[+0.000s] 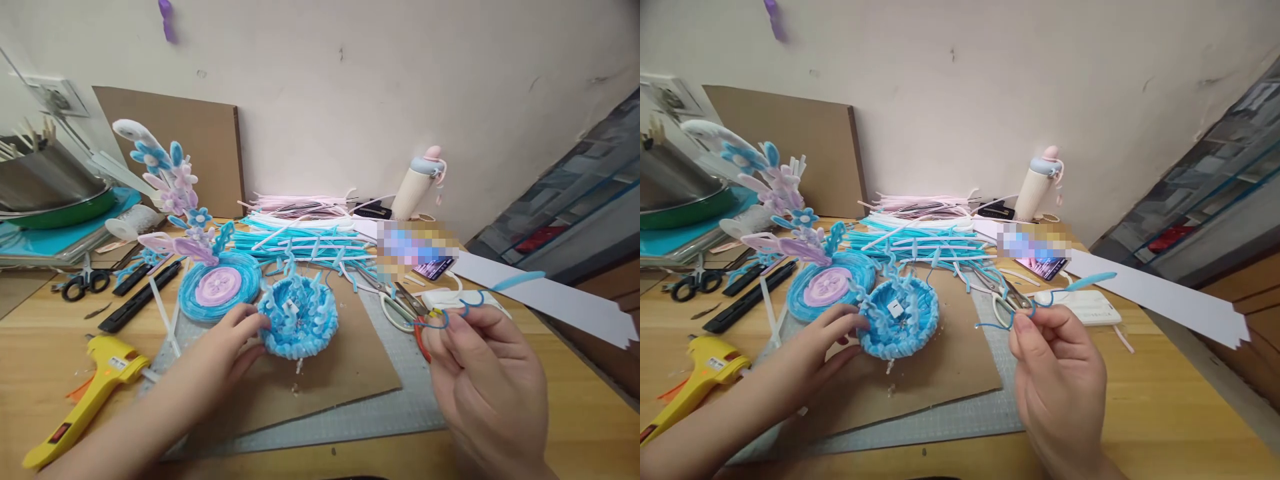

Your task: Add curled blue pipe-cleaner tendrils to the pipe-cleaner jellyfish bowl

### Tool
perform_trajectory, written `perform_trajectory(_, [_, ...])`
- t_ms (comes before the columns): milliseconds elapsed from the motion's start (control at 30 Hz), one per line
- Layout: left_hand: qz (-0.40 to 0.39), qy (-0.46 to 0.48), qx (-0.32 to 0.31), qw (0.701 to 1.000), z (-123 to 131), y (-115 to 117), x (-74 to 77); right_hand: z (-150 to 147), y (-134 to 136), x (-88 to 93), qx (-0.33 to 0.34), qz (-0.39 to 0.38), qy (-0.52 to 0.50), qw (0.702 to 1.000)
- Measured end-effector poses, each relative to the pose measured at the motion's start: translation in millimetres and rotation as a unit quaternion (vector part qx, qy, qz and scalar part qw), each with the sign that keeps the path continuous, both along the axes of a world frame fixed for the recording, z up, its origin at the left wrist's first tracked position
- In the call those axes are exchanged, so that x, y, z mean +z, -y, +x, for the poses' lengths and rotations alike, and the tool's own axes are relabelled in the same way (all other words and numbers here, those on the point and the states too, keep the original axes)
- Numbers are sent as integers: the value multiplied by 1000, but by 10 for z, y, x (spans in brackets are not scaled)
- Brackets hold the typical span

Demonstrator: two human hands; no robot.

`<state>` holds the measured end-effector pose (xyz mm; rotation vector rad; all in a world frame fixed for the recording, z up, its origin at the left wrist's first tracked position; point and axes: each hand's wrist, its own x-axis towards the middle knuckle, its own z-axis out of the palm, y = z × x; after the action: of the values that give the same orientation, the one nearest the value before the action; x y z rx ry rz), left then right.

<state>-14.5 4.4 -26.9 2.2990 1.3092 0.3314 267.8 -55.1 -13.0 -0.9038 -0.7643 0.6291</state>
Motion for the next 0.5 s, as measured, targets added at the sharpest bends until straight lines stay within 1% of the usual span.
perform_trajectory(100, [-20,-12,-5,1000,61,200,24,17,-7,-39,-1,3,9,1000])
perform_trajectory(167, [-33,7,13,999,102,327,49,28,-5,-59,-3,6,5,1000])
perform_trajectory(200, [-43,29,31,998,116,371,59,34,-1,-67,-5,5,0,1000])
perform_trajectory(267, [-65,94,93,989,126,396,59,50,9,-81,-9,2,-10,1000])
perform_trajectory(333, [-92,181,172,964,121,327,35,63,17,-95,-10,1,-15,1000])
perform_trajectory(400, [-133,266,239,924,115,184,-1,70,21,-107,-5,0,-16,1000])
perform_trajectory(467, [-195,308,282,887,125,18,-27,67,21,-112,1,-1,-17,1000])
perform_trajectory(500, [-224,312,290,877,138,-54,-32,62,19,-110,2,-1,-17,1000])
